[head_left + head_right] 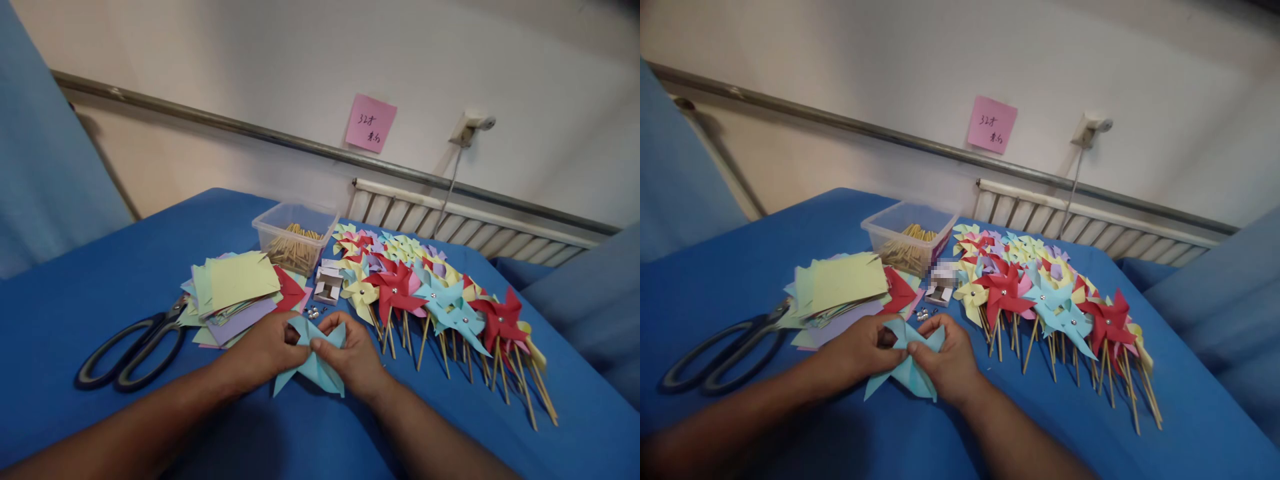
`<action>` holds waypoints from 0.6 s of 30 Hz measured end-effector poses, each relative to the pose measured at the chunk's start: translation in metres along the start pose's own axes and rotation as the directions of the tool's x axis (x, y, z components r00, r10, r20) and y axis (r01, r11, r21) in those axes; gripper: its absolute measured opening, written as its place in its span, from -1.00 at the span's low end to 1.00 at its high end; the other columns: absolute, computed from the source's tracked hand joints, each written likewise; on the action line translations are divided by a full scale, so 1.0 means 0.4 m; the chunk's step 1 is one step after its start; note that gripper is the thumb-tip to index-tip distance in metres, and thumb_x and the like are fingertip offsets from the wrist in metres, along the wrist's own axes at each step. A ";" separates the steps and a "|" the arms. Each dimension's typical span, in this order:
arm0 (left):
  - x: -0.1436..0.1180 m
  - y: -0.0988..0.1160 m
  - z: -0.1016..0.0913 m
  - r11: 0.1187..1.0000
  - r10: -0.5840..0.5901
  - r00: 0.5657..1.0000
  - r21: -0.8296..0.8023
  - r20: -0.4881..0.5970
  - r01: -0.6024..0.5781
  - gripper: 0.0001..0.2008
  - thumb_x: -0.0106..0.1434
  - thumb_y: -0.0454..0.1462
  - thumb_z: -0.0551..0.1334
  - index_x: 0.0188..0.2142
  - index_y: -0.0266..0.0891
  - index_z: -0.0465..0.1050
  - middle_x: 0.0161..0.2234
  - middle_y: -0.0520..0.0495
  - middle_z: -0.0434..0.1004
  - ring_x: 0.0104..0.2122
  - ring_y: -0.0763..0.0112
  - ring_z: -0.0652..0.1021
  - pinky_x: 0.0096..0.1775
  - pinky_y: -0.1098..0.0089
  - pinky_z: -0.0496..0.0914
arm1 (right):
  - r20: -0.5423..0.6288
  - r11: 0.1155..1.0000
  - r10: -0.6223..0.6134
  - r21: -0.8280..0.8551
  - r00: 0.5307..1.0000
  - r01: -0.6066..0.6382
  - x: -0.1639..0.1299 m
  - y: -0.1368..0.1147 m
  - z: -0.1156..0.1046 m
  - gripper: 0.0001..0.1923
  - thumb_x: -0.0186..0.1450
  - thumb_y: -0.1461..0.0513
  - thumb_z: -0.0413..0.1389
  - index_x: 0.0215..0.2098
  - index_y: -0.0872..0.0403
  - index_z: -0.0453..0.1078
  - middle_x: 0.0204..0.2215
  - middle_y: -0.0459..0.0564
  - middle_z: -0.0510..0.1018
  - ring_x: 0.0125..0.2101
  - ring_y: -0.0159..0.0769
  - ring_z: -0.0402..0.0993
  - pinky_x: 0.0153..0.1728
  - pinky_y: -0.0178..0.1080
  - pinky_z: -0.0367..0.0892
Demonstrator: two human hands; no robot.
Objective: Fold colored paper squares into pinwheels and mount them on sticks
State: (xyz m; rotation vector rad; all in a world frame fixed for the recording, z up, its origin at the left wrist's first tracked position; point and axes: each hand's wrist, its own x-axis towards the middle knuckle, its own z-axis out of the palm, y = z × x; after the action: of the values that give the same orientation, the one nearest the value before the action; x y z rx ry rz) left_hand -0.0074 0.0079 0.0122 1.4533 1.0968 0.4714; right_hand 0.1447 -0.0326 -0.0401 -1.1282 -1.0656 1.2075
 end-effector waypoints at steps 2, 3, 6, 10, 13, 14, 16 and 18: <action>0.005 -0.002 0.003 0.991 -0.023 0.999 -0.136 -0.043 0.017 -0.78 -0.10 -0.26 0.37 -0.49 -0.21 0.34 -0.67 0.18 0.35 -0.63 0.50 0.34 -0.55 0.48 0.16 | -0.099 1.000 0.004 0.021 0.995 -0.002 -0.001 -0.001 0.010 -0.70 0.03 0.12 0.32 -0.40 0.04 0.32 -0.63 -0.24 0.37 -0.65 -0.45 0.22 -0.61 -0.38 0.18; 0.007 -0.003 0.006 0.977 -0.040 0.997 -0.213 -0.065 0.025 -0.74 -0.11 -0.26 0.40 -0.46 -0.21 0.35 -0.66 0.17 0.37 -0.62 0.49 0.36 -0.53 0.48 0.20 | -0.153 0.999 0.008 0.044 0.988 -0.001 -0.001 -0.001 0.014 -0.69 0.04 0.11 0.31 -0.39 0.04 0.31 -0.62 -0.24 0.37 -0.65 -0.45 0.22 -0.62 -0.38 0.19; 0.006 -0.008 0.020 0.892 -0.099 0.994 -0.445 -0.037 0.072 -0.66 -0.07 -0.26 0.44 -0.30 -0.23 0.41 -0.52 0.08 0.51 -0.50 0.44 0.48 -0.39 0.44 0.34 | -0.331 0.995 0.003 0.092 0.944 0.029 0.001 -0.003 0.024 -0.66 0.05 0.07 0.29 -0.34 0.05 0.30 -0.56 -0.20 0.42 -0.61 -0.42 0.30 -0.57 -0.35 0.26; -0.004 -0.007 0.049 0.767 -0.108 0.994 -0.635 0.022 0.098 -0.66 0.01 -0.23 0.43 -0.21 -0.24 0.47 -0.38 0.00 0.58 -0.37 0.38 0.55 -0.22 0.37 0.40 | -0.432 0.988 -0.019 0.130 0.901 0.084 0.001 -0.007 0.036 -0.63 0.05 0.06 0.30 -0.32 0.06 0.31 -0.49 -0.15 0.45 -0.52 -0.37 0.38 -0.49 -0.31 0.34; -0.006 -0.007 0.063 0.730 -0.099 0.995 -0.678 0.016 0.084 -0.68 0.00 -0.24 0.44 -0.24 -0.26 0.50 -0.37 -0.03 0.60 -0.38 0.35 0.56 -0.22 0.33 0.43 | -0.424 0.983 -0.010 0.162 0.905 0.087 -0.005 -0.007 0.046 -0.62 0.05 0.07 0.31 -0.30 0.06 0.32 -0.48 -0.15 0.46 -0.51 -0.37 0.40 -0.47 -0.30 0.35; -0.006 -0.009 0.065 0.729 -0.109 0.994 -0.679 0.009 0.086 -0.69 -0.01 -0.25 0.45 -0.26 -0.27 0.50 -0.39 -0.03 0.60 -0.39 0.34 0.56 -0.23 0.33 0.43 | -0.413 0.981 0.001 0.177 0.911 0.079 -0.006 -0.005 0.048 -0.62 0.05 0.07 0.32 -0.29 0.06 0.32 -0.49 -0.16 0.46 -0.52 -0.37 0.40 -0.48 -0.31 0.35; -0.004 -0.015 0.065 0.733 -0.131 0.991 -0.675 -0.019 0.084 -0.72 -0.02 -0.27 0.45 -0.30 -0.28 0.50 -0.44 -0.02 0.59 -0.41 0.34 0.56 -0.25 0.34 0.43 | -0.384 0.975 0.027 0.215 0.923 0.061 -0.008 -0.001 0.050 -0.60 0.05 0.07 0.33 -0.28 0.06 0.32 -0.49 -0.16 0.46 -0.53 -0.39 0.39 -0.50 -0.33 0.33; -0.003 -0.021 0.063 0.745 -0.145 0.988 -0.663 -0.050 0.075 -0.73 -0.02 -0.28 0.44 -0.32 -0.28 0.49 -0.47 -0.01 0.57 -0.42 0.33 0.56 -0.28 0.35 0.42 | -0.343 0.967 0.045 0.252 0.938 0.046 -0.007 0.005 0.049 -0.60 0.06 0.07 0.34 -0.28 0.07 0.32 -0.49 -0.17 0.47 -0.55 -0.41 0.38 -0.51 -0.34 0.33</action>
State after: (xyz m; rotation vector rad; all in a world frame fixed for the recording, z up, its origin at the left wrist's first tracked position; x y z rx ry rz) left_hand 0.0094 -0.0079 -0.0007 0.7335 0.9455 0.7641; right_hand 0.1247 -0.0340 -0.0393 -1.0859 -0.6216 1.0610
